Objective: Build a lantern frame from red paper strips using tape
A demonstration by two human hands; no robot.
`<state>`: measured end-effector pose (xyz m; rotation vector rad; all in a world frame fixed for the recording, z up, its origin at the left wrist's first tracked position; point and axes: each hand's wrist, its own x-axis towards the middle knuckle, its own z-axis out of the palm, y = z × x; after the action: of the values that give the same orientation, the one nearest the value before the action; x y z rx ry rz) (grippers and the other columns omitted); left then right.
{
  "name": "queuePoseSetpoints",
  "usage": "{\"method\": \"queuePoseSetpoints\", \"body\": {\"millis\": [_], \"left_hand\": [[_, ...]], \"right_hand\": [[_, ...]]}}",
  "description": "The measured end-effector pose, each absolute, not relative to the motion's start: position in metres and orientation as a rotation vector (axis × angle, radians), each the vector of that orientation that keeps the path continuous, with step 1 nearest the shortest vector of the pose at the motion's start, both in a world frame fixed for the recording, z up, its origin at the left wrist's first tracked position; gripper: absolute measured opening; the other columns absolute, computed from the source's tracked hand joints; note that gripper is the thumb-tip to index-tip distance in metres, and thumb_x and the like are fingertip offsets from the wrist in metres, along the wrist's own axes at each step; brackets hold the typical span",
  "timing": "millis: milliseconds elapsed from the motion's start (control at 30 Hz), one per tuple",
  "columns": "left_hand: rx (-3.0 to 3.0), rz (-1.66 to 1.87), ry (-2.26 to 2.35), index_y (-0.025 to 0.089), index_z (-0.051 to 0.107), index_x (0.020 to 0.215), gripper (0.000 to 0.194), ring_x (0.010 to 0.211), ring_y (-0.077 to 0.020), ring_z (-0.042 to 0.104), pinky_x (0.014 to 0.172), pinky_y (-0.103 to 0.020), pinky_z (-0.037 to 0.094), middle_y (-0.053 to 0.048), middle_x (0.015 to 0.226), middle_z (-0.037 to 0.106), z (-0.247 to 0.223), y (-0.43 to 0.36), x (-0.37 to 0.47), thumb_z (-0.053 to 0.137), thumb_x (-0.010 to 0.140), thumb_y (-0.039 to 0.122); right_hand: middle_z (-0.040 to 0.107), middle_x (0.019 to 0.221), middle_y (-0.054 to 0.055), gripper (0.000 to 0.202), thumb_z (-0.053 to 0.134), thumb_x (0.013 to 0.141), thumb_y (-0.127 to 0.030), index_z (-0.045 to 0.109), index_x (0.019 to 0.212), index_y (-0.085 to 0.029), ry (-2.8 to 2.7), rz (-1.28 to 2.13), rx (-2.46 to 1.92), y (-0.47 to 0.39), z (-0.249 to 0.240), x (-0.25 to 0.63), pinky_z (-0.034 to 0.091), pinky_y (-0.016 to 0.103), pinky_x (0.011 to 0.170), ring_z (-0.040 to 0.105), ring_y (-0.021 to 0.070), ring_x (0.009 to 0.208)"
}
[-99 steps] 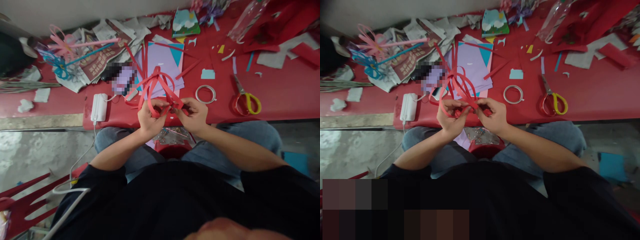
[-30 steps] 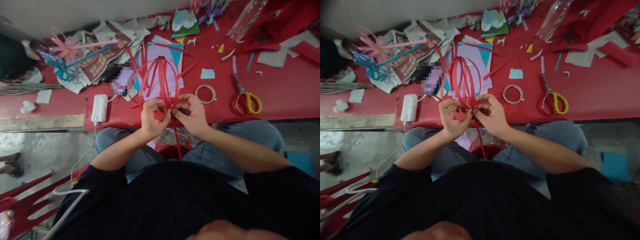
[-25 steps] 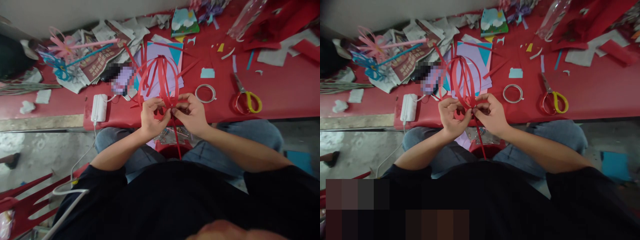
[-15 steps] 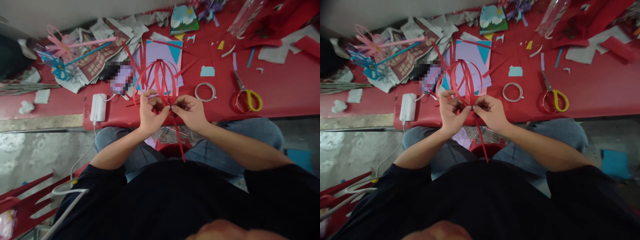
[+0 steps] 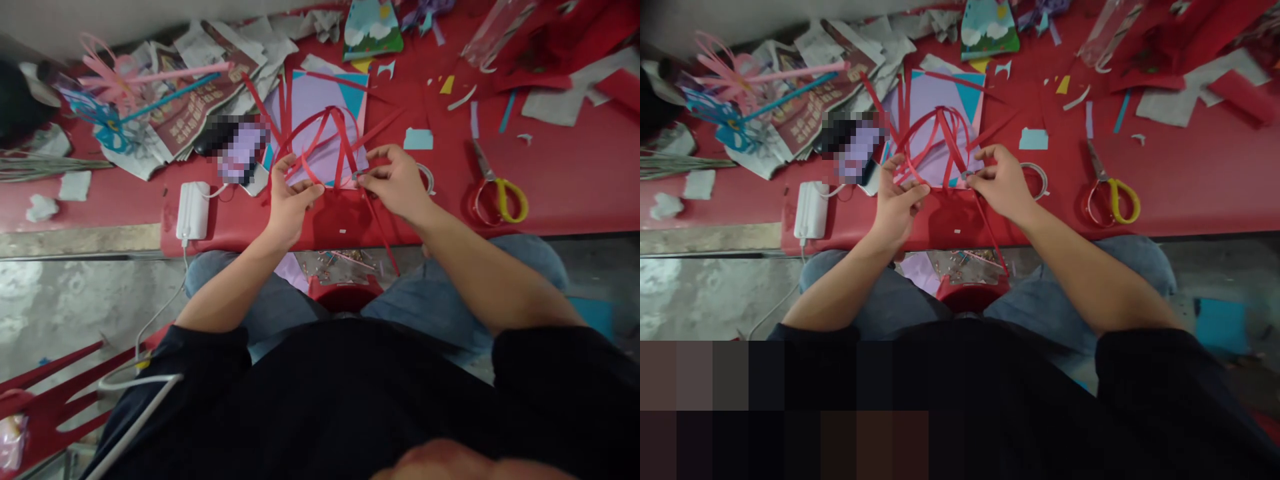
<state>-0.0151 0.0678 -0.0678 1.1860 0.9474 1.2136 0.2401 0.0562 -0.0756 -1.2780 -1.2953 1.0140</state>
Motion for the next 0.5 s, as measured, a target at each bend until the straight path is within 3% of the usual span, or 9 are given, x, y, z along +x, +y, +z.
{"method": "queuePoseSetpoints", "body": {"millis": [133,267,367,500], "left_hand": [[1.137,1.181,0.923,0.042,0.042,0.163,0.100,0.064,-0.0074,0.059,0.058,-0.024,0.044,0.009,0.081,0.064,-0.070,0.085,-0.010,0.095,0.079,0.026],[1.130,1.122,0.855,0.050,0.043,0.168,0.108,0.061,-0.0087,0.056,0.055,-0.025,0.044,0.008,0.081,0.064,-0.068,0.088,-0.005,0.093,0.077,0.023],[1.141,1.032,0.782,0.047,0.050,0.164,0.099,0.056,-0.0093,0.051,0.057,-0.028,0.049,0.008,0.076,0.060,-0.064,0.083,-0.002,0.093,0.078,0.026],[1.162,0.923,0.721,0.042,0.057,0.160,0.091,0.053,-0.0098,0.050,0.057,-0.030,0.050,0.007,0.073,0.060,-0.063,0.078,0.001,0.094,0.077,0.030]], "right_hand": [[0.072,0.078,-0.003,0.037,0.094,0.087,-0.040,0.065,0.107,-0.027,-1.455,0.632,-1.433,0.069,-0.081,0.251,0.061,0.041,0.077,0.071,0.0208,0.073],[0.072,0.083,0.003,0.028,0.080,0.101,-0.046,0.066,0.089,-0.026,-1.468,0.280,-1.541,0.075,-0.063,0.255,0.063,0.045,0.092,0.073,0.0241,0.085],[0.071,0.082,0.002,0.031,0.073,0.108,-0.054,0.069,0.093,-0.026,-1.521,0.309,-1.450,0.077,-0.044,0.248,0.064,0.043,0.091,0.072,0.0225,0.083],[0.075,0.088,0.003,0.033,0.079,0.103,-0.059,0.074,0.098,-0.028,-1.658,0.495,-1.329,0.079,-0.030,0.228,0.065,0.044,0.094,0.073,0.0234,0.086]]}}
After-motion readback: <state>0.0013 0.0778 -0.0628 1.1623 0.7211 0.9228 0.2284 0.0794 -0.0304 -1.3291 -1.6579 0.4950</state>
